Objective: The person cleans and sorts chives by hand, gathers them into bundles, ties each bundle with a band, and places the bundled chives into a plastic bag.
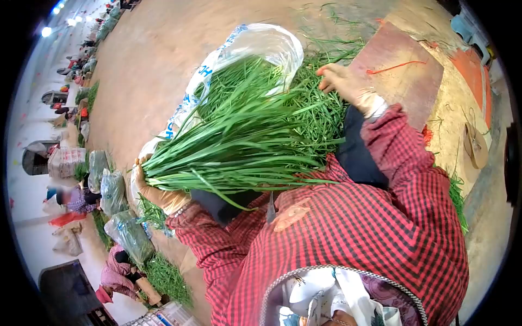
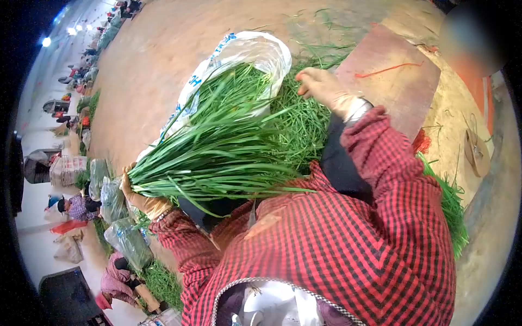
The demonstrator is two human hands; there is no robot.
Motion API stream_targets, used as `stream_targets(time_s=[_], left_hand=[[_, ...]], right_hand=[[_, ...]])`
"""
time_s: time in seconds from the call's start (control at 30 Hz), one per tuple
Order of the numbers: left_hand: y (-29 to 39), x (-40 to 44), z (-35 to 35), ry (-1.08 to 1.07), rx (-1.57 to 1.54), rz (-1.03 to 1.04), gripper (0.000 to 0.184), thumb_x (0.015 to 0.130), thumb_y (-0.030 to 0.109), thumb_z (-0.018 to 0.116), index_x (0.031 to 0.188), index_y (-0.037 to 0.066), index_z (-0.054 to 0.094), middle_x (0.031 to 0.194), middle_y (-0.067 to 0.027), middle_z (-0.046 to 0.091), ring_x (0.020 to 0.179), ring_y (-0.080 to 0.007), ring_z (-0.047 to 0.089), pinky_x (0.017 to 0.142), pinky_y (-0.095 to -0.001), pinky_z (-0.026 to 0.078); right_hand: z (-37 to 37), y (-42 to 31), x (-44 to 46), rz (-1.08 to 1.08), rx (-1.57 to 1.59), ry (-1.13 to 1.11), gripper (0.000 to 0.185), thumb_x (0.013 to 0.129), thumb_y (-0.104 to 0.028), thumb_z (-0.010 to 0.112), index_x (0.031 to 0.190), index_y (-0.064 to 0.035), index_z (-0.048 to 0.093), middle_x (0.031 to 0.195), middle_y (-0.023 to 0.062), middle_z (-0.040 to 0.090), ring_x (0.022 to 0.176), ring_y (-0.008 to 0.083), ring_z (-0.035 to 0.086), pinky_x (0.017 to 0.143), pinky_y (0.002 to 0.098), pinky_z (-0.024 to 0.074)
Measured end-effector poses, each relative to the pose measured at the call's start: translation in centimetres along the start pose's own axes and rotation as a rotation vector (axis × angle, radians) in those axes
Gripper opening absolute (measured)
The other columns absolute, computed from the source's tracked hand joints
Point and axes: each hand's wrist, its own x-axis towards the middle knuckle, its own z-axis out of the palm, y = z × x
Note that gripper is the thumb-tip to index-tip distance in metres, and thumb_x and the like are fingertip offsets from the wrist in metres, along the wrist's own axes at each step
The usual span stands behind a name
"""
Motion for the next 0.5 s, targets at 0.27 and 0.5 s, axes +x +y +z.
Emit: stream_targets(time_s=[0.27, 0.5], left_hand=[[1.5, -1.0, -0.8, -0.06, -0.049, 0.024, 0.022, 0.087, 0.018, 0.058, 0.103, 0.005, 0.065, 0.098, -0.009, 0.067, 0.092, -0.0212, 0.064, 0.085, -0.0404, 0.052], [0.6, -1.5, 1.4, -0.21, -0.177, -0.017, 0.023, 0.086, 0.017, 0.062, 0.108, 0.011, 0.062, 0.101, -0.0061, 0.065, 0.098, -0.0192, 0.059, 0.093, -0.0435, 0.047]], right_hand=[[-3.2, -1.7, -0.8, -0.319, -0.236, 0.287, 0.038, 0.093, -0.031, 0.057, 0.116, -0.0002, 0.062, 0.101, 0.0117, 0.069, 0.095, 0.0213, 0.063, 0.089, 0.0314, 0.0467], [0.8, -10.8, -4.4, -0.252, 0.067, -0.266, 0.028, 0.092, -0.027, 0.065, 0.103, -0.0011, 0.069, 0.091, 0.0056, 0.068, 0.087, 0.0119, 0.061, 0.076, 0.0265, 0.0489]])
